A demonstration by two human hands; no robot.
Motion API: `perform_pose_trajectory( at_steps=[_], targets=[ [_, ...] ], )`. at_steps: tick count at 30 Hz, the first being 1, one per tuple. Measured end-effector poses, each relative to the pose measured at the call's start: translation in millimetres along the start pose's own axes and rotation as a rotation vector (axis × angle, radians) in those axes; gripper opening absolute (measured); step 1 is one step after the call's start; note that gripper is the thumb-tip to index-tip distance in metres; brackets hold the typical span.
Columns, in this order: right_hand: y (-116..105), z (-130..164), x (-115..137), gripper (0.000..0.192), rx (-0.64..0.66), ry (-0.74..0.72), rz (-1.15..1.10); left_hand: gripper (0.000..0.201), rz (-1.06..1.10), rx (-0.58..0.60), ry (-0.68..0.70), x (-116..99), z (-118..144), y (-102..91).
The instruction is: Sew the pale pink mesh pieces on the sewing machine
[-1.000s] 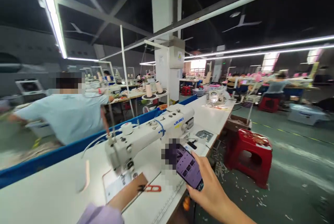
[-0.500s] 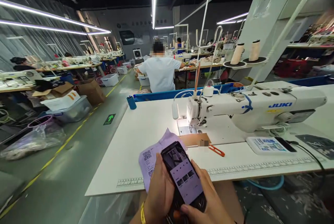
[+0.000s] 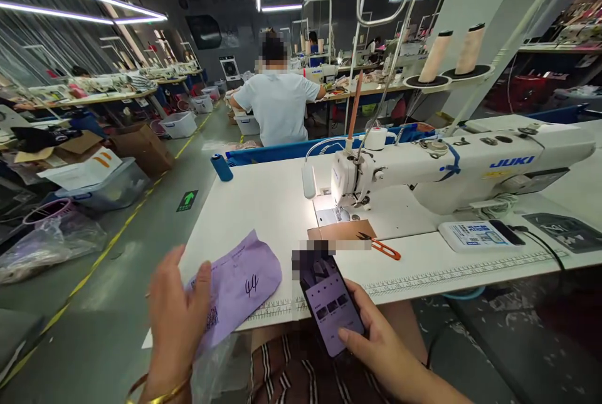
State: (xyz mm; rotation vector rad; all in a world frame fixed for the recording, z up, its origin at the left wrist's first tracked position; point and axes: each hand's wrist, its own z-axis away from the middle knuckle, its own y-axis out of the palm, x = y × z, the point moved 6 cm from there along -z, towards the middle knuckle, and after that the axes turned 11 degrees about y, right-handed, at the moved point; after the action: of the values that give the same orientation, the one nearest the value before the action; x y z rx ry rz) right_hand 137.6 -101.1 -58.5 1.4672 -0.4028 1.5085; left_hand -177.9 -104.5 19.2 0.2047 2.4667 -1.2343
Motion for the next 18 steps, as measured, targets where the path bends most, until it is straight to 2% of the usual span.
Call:
perform_pose_trajectory(
  at_steps=[1, 2, 3, 5, 8, 11, 18],
  targets=[
    [0.7, -1.6, 1.5, 0.068, 0.003, -0.002, 0.013, 0.069, -0.021, 0.060, 0.002, 14.9, 2.7, 7.0],
    [2.0, -3.5, 3.2, 0.067, 0.006, -0.002, 0.027, 0.070, -0.128, 0.170, 0.042, 22.7, 6.9, 18.8],
    [3.9, -5.8, 5.2, 0.066, 0.008, -0.001, 0.038, 0.070, -0.220, 0.243, 0.071, 26.5, 12.1, 30.2],
    [8.9, -10.7, 9.2, 0.066, 0.024, -0.004, 0.044, 0.068, -0.366, 0.318, 0.093, 24.8, 21.4, 49.1],
    [15.1, -15.9, 14.7, 0.068, 0.043, -0.019, 0.034, 0.066, -0.429, 0.335, 0.114, 11.6, 24.2, 64.8],
    [16.4, -17.1, 17.9, 0.070, 0.039, -0.026, 0.019, 0.064, -0.403, 0.337, 0.202, -4.6, 17.3, 74.8],
    [10.9, -16.1, 6.7, 0.086, 0.077, 0.078, -0.145, 0.060, -0.331, 0.334, 0.348, -43.8, 11.2, 97.9]
  ],
)
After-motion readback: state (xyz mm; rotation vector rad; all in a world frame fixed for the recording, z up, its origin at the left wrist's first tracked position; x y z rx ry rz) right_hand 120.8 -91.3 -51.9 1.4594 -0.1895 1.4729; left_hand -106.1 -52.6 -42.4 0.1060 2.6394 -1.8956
